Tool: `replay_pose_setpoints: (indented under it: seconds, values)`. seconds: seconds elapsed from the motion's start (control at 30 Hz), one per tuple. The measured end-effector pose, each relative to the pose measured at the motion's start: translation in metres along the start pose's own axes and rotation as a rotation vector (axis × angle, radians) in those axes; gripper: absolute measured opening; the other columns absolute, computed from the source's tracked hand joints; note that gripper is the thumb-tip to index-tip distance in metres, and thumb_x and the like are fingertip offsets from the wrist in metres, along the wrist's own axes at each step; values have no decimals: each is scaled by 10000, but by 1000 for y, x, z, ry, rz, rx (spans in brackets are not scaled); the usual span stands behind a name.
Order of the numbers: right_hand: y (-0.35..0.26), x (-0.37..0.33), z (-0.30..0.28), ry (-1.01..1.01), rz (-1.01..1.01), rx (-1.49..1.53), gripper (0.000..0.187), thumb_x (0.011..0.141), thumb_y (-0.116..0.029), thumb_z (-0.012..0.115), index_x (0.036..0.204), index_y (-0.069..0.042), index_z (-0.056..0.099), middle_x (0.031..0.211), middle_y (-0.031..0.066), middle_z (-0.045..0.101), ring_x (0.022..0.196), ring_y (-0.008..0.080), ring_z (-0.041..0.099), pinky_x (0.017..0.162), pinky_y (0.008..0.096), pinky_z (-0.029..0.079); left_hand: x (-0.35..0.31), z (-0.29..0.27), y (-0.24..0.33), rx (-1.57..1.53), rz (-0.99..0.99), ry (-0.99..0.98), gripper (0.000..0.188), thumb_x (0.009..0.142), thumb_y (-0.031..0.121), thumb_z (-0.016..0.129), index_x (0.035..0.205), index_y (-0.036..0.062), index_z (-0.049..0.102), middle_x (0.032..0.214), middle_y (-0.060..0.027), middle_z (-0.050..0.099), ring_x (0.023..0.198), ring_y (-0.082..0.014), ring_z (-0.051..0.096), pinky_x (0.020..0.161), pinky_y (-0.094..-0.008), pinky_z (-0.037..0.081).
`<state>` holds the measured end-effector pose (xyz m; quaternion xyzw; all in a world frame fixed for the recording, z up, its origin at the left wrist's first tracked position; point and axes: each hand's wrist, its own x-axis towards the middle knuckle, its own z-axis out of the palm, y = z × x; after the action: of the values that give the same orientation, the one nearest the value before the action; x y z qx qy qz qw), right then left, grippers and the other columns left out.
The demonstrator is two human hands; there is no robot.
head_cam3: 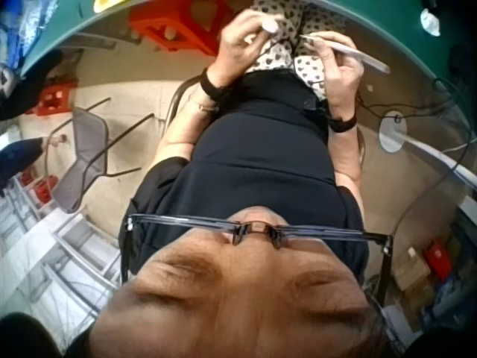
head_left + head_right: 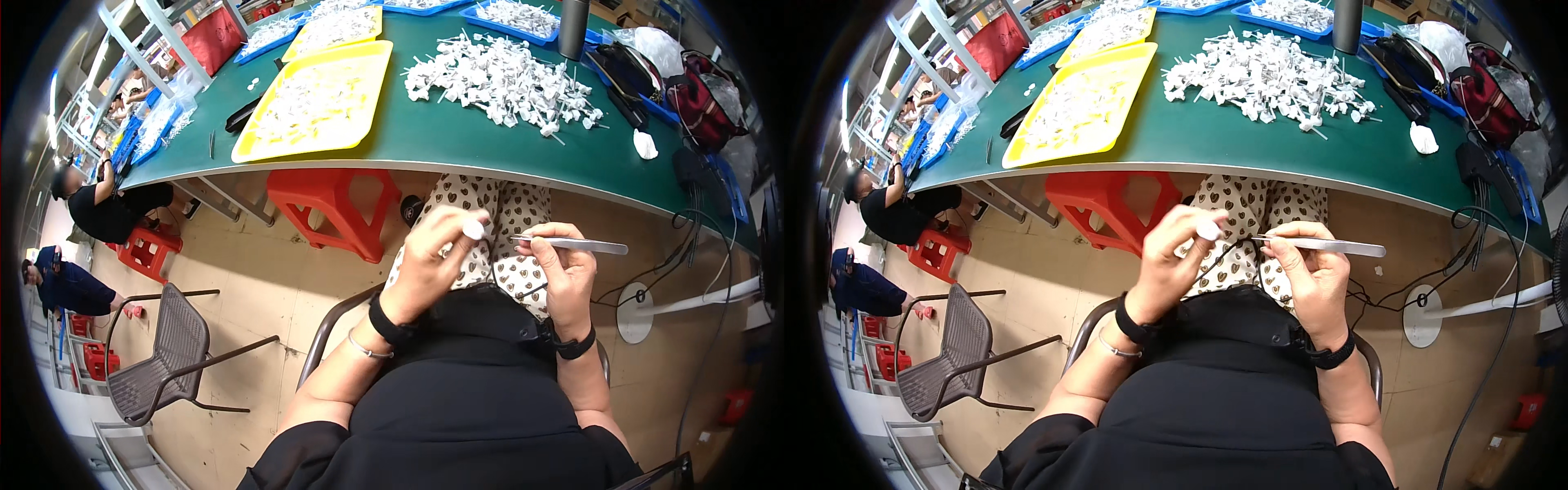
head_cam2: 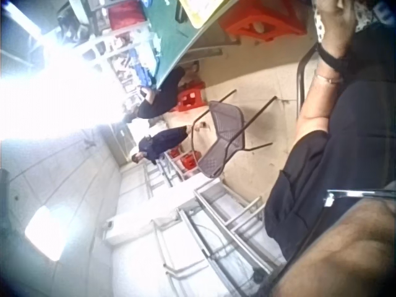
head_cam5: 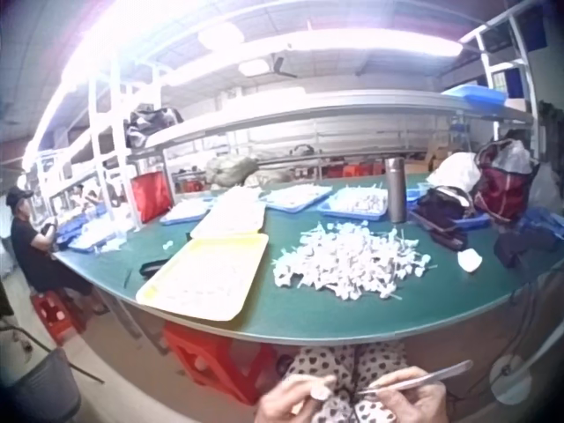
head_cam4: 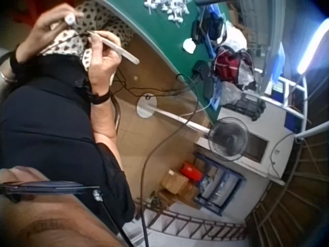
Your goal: The person repeatedly picks small white plastic components from a pile on the table, uses tweezers to manipulate and adjust them, and places them into a yellow tray. The process is repetitive and focused on handling individual units one at a time.
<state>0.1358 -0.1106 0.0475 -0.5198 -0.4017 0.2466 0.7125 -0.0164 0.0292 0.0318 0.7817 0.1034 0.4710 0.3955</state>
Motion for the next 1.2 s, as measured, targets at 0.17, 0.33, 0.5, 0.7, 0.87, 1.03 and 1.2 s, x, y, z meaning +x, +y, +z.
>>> replay_pose_setpoints:
  seconds: [0.17, 0.33, 0.5, 0.7, 0.87, 1.03, 1.2]
  values:
    - [-2, -1, 3, 19, 19, -5, 107, 973, -21, 673, 1069, 26, 662, 959, 75, 709, 870, 125, 694, 798, 251, 578, 86, -83, -16, 252, -74, 389, 260, 986, 54, 646, 1241, 9, 659, 1120, -118, 672, 850, -159, 642, 774, -297, 525]
    - [-3, 0, 4, 8, 31, -6, 106, 957, -12, 691, 1057, 16, 670, 921, 51, 697, 841, 90, 652, 741, 219, 523, 133, -140, -84, 1228, -87, 424, 640, 876, 308, 766, 1423, 57, 547, 1484, -228, 496, 1368, -365, 481, 1149, -438, 371]
    - [2, -1, 8, 12, 8, -31, 90, 943, -24, 712, 1019, 13, 681, 858, 18, 686, 760, 71, 609, 681, 212, 492, 153, -50, -62, 597, 39, -52, 297, 869, 180, 763, 1147, 87, 717, 1162, -152, 708, 1129, -334, 643, 962, -396, 516]
    - [-2, -3, 5, -8, -16, -80, 90, 943, -45, 719, 1002, 10, 679, 829, 10, 674, 714, 56, 575, 634, 206, 463, 175, 25, -72, 878, 220, -342, 197, 824, 39, 602, 952, 66, 750, 1033, -180, 698, 1011, -353, 657, 910, -434, 528]
    - [-1, -2, 4, 8, -55, -110, 93, 940, -42, 726, 1002, 11, 681, 816, 9, 672, 702, 55, 576, 624, 205, 463, 185, 32, -79, 933, 191, -424, 155, 816, 50, 613, 908, 52, 738, 1026, -195, 677, 1012, -360, 663, 894, -441, 534]
    - [-3, -3, 6, 8, -52, -80, 91, 941, -38, 726, 1004, 10, 680, 802, 8, 669, 692, 53, 570, 614, 203, 454, 182, 24, -73, 776, 10, -377, 129, 848, 126, 685, 942, 57, 739, 1034, -166, 679, 980, -354, 678, 891, -430, 538]
    - [-1, -3, 5, -1, -52, -75, 86, 944, -36, 722, 1004, 8, 679, 796, 1, 661, 685, 46, 558, 606, 200, 446, 182, 10, -60, 335, -373, -232, 241, 893, 240, 763, 1014, 41, 699, 896, -85, 680, 886, -179, 670, 804, -306, 524]
